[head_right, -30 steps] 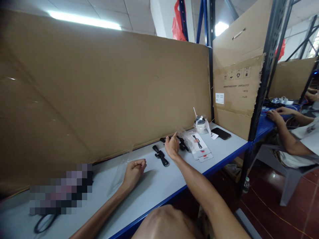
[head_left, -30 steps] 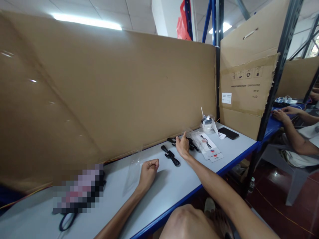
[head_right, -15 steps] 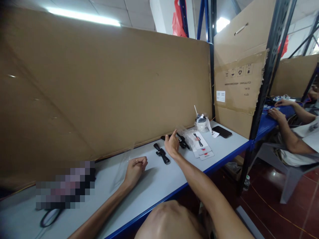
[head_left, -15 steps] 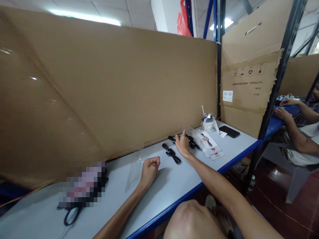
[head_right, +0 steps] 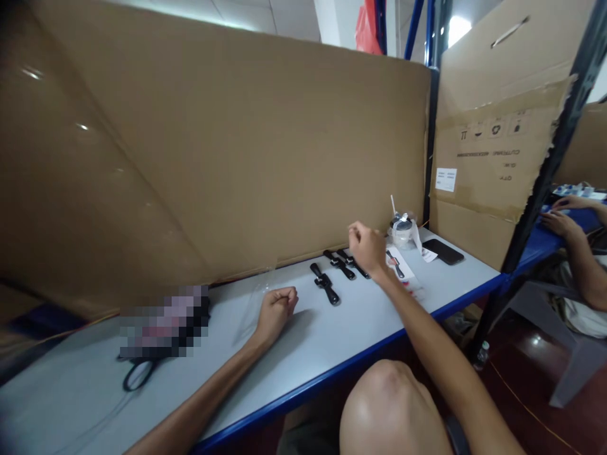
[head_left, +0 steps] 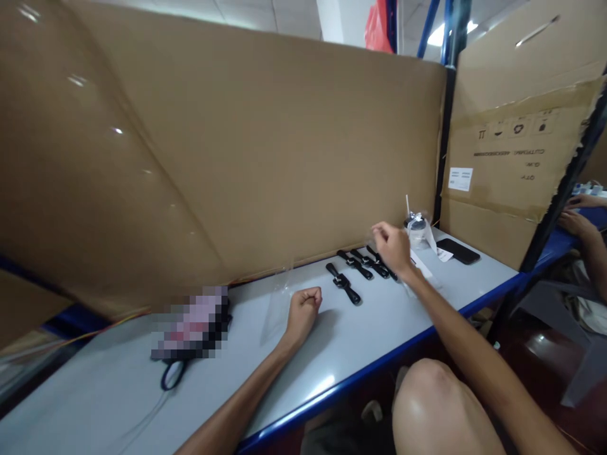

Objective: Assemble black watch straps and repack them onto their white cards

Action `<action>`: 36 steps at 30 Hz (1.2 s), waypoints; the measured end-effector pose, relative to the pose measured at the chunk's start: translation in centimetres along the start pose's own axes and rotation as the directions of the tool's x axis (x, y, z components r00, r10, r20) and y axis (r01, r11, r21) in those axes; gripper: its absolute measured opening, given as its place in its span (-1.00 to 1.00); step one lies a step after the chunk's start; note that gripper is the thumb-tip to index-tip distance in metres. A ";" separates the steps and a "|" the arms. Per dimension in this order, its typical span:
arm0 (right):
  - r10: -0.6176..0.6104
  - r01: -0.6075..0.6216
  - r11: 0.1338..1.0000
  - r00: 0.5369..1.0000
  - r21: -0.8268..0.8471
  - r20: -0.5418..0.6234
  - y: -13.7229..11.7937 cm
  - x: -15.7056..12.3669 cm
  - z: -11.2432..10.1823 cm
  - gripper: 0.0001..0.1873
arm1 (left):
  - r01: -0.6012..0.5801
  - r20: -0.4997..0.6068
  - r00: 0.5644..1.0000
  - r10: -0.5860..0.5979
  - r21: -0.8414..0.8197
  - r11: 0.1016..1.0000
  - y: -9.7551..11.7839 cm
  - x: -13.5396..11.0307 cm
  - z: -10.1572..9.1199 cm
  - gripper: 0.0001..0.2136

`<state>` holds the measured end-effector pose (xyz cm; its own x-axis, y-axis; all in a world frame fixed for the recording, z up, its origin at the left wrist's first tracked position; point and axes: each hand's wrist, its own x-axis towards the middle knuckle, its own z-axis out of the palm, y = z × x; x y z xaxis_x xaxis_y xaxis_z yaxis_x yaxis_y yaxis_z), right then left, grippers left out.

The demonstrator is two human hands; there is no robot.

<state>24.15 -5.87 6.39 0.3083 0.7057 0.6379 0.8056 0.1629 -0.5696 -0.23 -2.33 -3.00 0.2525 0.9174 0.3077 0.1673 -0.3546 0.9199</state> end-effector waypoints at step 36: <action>0.192 0.054 0.747 0.937 -0.663 0.292 4.0 -4.1 -4.3 -0.65 | -0.114 0.050 0.993 0.111 0.070 0.991 -0.4 0.7 0.2 -0.93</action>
<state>28.24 -11.11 3.73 0.2957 0.8941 0.3364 0.9535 -0.2975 -0.0477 0.08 -1.54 -3.18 0.3165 0.8623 0.3953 0.2041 -0.4689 0.8593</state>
